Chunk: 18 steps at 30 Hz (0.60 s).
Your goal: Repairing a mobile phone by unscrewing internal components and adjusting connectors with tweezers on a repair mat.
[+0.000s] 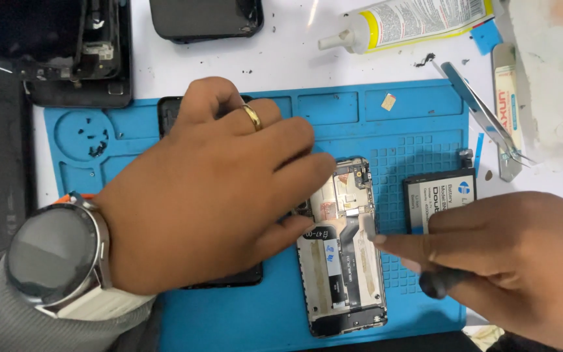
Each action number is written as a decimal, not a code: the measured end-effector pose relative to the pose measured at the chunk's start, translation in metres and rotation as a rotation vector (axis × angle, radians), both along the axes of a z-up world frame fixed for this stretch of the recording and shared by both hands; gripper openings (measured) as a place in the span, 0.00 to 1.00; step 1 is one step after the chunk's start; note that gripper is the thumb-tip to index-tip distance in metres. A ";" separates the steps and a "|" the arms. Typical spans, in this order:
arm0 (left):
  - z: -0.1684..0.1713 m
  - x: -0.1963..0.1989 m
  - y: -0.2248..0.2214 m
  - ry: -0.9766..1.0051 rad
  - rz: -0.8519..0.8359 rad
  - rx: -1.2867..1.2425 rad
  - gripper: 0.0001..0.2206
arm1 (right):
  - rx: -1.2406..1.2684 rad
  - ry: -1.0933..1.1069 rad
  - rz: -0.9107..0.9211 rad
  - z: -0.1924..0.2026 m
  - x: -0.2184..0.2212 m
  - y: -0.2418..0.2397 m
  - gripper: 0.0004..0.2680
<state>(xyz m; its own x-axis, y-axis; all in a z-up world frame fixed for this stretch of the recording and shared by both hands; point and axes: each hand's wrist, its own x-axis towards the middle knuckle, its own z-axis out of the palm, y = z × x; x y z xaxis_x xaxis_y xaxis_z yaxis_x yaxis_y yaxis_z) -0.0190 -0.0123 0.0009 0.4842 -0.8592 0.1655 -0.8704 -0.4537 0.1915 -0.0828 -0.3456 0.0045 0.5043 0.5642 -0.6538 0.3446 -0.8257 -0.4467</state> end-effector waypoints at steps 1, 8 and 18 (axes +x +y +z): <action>0.002 0.000 -0.001 -0.022 -0.014 -0.023 0.16 | 0.105 -0.068 -0.051 0.003 0.001 0.004 0.25; 0.000 -0.006 -0.004 0.049 -0.066 -0.128 0.22 | -0.030 -0.108 -0.187 0.000 -0.005 0.007 0.24; -0.002 -0.010 -0.005 0.033 -0.039 -0.090 0.26 | 0.071 -0.270 -0.236 0.005 -0.004 0.016 0.26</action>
